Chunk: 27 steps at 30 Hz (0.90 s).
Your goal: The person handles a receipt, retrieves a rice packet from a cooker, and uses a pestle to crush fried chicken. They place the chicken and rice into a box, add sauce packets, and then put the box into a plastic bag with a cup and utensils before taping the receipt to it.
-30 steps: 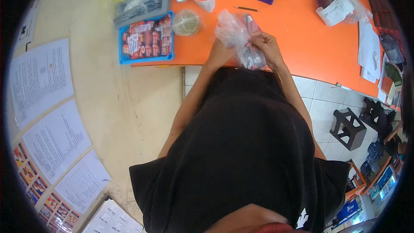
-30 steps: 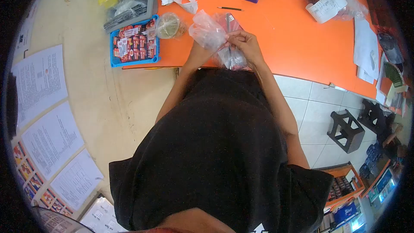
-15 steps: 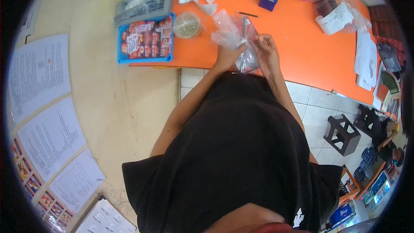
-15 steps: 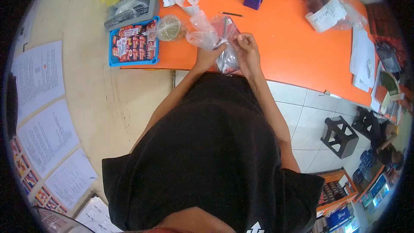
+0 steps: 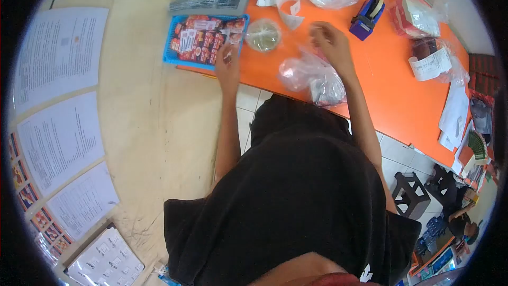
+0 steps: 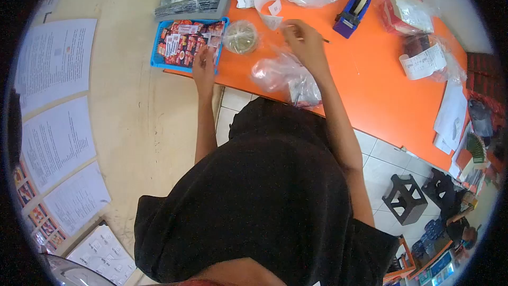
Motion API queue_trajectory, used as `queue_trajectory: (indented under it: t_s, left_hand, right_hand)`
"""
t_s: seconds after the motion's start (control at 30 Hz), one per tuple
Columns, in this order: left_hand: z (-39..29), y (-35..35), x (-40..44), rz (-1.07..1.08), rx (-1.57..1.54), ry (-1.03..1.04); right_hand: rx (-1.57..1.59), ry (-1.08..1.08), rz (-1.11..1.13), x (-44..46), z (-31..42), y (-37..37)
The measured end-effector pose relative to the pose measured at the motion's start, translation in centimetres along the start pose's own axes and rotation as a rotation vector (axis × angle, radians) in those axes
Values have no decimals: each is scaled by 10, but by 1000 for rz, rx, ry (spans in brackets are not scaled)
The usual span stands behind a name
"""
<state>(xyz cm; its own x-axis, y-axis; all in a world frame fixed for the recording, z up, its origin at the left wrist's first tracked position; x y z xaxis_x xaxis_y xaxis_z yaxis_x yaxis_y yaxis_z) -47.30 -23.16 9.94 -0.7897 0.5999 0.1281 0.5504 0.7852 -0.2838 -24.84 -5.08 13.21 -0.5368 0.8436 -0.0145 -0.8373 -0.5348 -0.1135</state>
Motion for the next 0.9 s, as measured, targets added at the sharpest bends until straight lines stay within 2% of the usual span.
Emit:
queue_trajectory:
  t_s: [0.07, 0.1, 0.17, 0.27, 0.3, 0.37, 0.4, 0.47, 0.5, 0.57, 0.7, 0.77, 0.8, 0.87, 0.9]
  left_hand:
    - [23, 3, 19, 108, -19, -372]
    - [31, 6, 27, 101, -25, -373]
    - [46, 21, 37, 179, -71, -380]
    - [36, 25, 39, 230, -164, -265]
    - [32, 24, 36, 228, -167, -269]
    - [29, 20, 29, 166, -354, -387]
    - [24, 19, 29, 170, -354, -389]
    - [21, 29, 23, 245, -734, -549]
    - [20, 32, 21, 252, -732, -552]
    - [15, 42, 19, 251, -1060, -550]
    - [15, 45, 17, 234, -1043, -449]
    - [10, 45, 15, 247, -890, -408]
    - [5, 45, 13, 250, -889, -410]
    - [-13, 42, 10, 360, -416, -239]
    - [-20, 43, 7, 360, -415, -239]
  right_hand:
    - [-320, 86, 260, 27, -25, 38]
    - [-325, 82, 266, 38, -35, 47]
    - [-119, 373, 441, 43, -63, 70]
    - [-28, 341, 383, 45, -64, 73]
    - [-32, 344, 386, 42, -64, 74]
    - [9, 215, 200, 42, -53, 68]
    - [9, 218, 197, 39, -50, 72]
    - [495, 127, 152, 33, -38, 79]
    - [496, 129, 144, 29, -37, 83]
    - [634, 82, 160, 23, -34, 92]
    - [734, 163, 82, 19, -41, 94]
    - [503, 110, 125, 19, -37, 98]
    - [504, 111, 121, 18, -37, 100]
    - [369, 87, 118, 16, -34, 105]
    - [370, 87, 119, 15, -33, 106]
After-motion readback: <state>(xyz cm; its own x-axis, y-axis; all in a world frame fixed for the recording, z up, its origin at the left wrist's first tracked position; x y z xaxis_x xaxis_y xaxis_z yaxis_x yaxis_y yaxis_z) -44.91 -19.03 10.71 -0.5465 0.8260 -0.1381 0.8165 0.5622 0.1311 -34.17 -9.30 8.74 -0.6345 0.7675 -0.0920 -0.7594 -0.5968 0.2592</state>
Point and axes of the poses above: each hand's wrist, its own x-axis towards the middle knuckle, its own y-axis out of the palm, z = x × y, the point moved 7 cm from there along x, towards the middle knuckle, and after that the axes turned 1 degree about -z, right-handed, at the moved point
